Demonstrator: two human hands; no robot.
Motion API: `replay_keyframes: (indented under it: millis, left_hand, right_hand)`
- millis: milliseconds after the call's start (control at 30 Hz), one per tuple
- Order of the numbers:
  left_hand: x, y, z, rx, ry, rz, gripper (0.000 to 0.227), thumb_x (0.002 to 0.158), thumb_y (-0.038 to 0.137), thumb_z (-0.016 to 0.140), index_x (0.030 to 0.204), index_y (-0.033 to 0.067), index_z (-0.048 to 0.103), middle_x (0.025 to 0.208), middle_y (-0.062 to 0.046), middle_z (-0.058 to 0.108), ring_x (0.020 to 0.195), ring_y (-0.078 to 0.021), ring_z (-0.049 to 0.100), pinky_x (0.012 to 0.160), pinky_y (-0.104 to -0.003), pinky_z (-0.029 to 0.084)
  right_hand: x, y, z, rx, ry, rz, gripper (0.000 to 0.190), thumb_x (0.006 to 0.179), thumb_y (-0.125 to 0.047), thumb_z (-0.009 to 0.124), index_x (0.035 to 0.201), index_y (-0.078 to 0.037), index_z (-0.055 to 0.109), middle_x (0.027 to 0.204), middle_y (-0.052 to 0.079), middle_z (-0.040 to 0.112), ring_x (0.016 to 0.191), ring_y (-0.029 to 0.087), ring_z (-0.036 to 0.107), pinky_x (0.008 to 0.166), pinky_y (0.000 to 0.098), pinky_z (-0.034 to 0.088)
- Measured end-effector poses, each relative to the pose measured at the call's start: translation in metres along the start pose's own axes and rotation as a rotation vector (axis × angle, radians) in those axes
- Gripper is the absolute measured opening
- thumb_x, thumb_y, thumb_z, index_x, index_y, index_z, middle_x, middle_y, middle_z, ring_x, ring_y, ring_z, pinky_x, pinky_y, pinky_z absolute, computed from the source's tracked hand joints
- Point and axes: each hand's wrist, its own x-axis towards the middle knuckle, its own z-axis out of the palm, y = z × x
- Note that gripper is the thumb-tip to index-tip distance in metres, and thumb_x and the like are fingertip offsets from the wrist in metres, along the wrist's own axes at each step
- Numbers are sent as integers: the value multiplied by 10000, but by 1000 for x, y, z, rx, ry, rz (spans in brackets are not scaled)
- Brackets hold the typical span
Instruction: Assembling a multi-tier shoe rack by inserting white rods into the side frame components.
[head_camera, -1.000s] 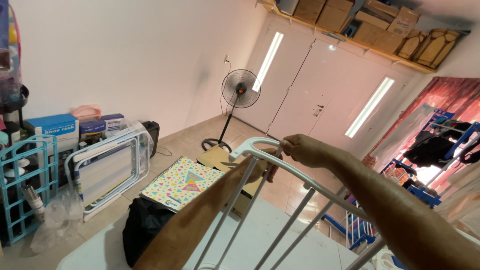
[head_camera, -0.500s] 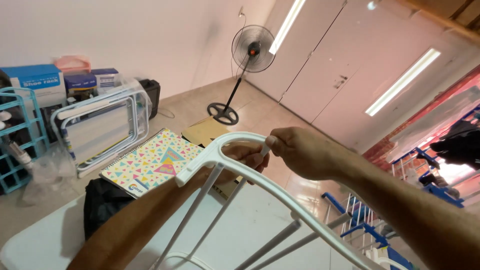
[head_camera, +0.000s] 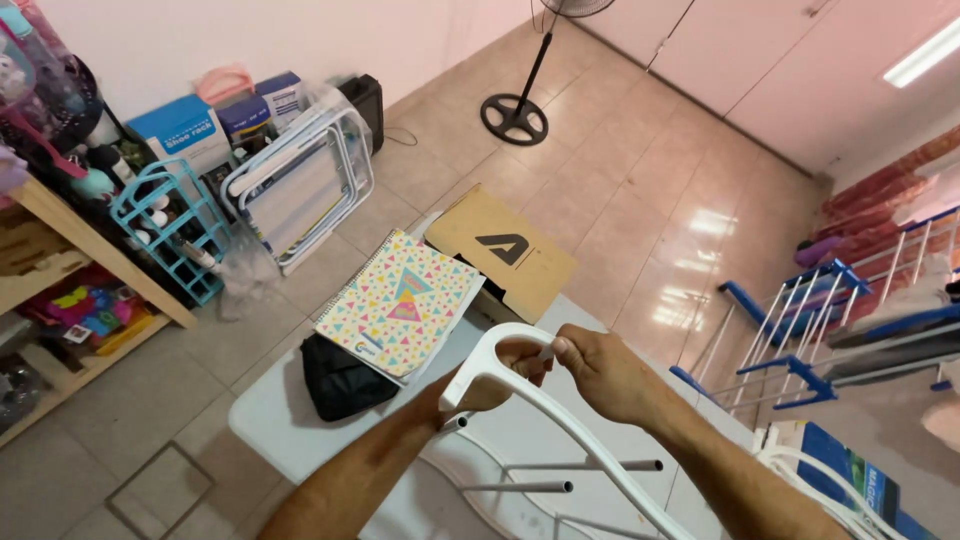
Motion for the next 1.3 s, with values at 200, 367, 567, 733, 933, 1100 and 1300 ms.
replay_keyframes:
  millis: [200, 367, 567, 733, 933, 1100, 1300]
  left_hand:
    - [-1, 6, -3, -59, -6, -30, 305, 1054, 109, 521, 787, 51, 656, 710, -58, 601, 705, -166, 571, 676, -323, 526]
    - [0, 19, -3, 2, -23, -61, 284, 1075, 219, 560, 886, 81, 722, 804, -83, 709, 750, -163, 617, 709, -272, 519]
    - [-4, 32, 8, 32, 76, -156, 276, 1063, 270, 623, 1088, 0, 674, 964, -153, 713, 921, -208, 613, 879, -355, 533]
    - [-3, -27, -14, 34, 89, -262, 319, 1037, 355, 661, 1230, 105, 703, 1069, -73, 751, 1007, -169, 677, 911, -322, 553]
    - [-7, -37, -20, -9, 128, -387, 402, 1017, 331, 704, 1332, 83, 673, 1109, -84, 743, 1015, -172, 675, 932, -307, 558]
    - [0, -20, -13, -46, 133, -365, 395, 1024, 326, 690, 1349, 104, 667, 1115, 7, 713, 1014, -91, 629, 915, -258, 541]
    - [2, -8, -7, -51, -23, -143, 297, 1087, 334, 554, 1059, 97, 732, 845, -58, 705, 811, -142, 628, 811, -310, 561]
  right_hand:
    - [-4, -5, 6, 64, 69, 22, 490, 1078, -494, 364, 984, -109, 651, 931, 237, 735, 967, 451, 709, 851, 547, 574]
    - [-19, -15, -6, -50, 47, -38, 478, 1083, -451, 326, 991, -89, 625, 844, 255, 692, 899, 459, 685, 806, 533, 561]
    - [-13, 11, -8, -107, 28, -131, 519, 1086, -475, 293, 1059, -84, 634, 994, 312, 702, 1055, 511, 672, 929, 578, 542]
    - [-11, 10, -16, -148, -44, -208, 548, 1082, -493, 273, 1071, -93, 648, 1023, 289, 721, 1094, 487, 679, 959, 556, 542]
    - [-4, 12, -12, -190, -43, -211, 555, 1072, -521, 270, 1098, -125, 658, 1020, 275, 726, 1091, 473, 688, 957, 535, 550]
    - [-6, 5, -10, -178, 16, -169, 560, 1081, -546, 271, 1068, -145, 662, 976, 241, 728, 1038, 429, 715, 920, 501, 568]
    - [-16, -10, -6, -249, 51, -39, 553, 1074, -552, 260, 1082, -152, 642, 941, 258, 718, 1012, 477, 699, 894, 551, 559]
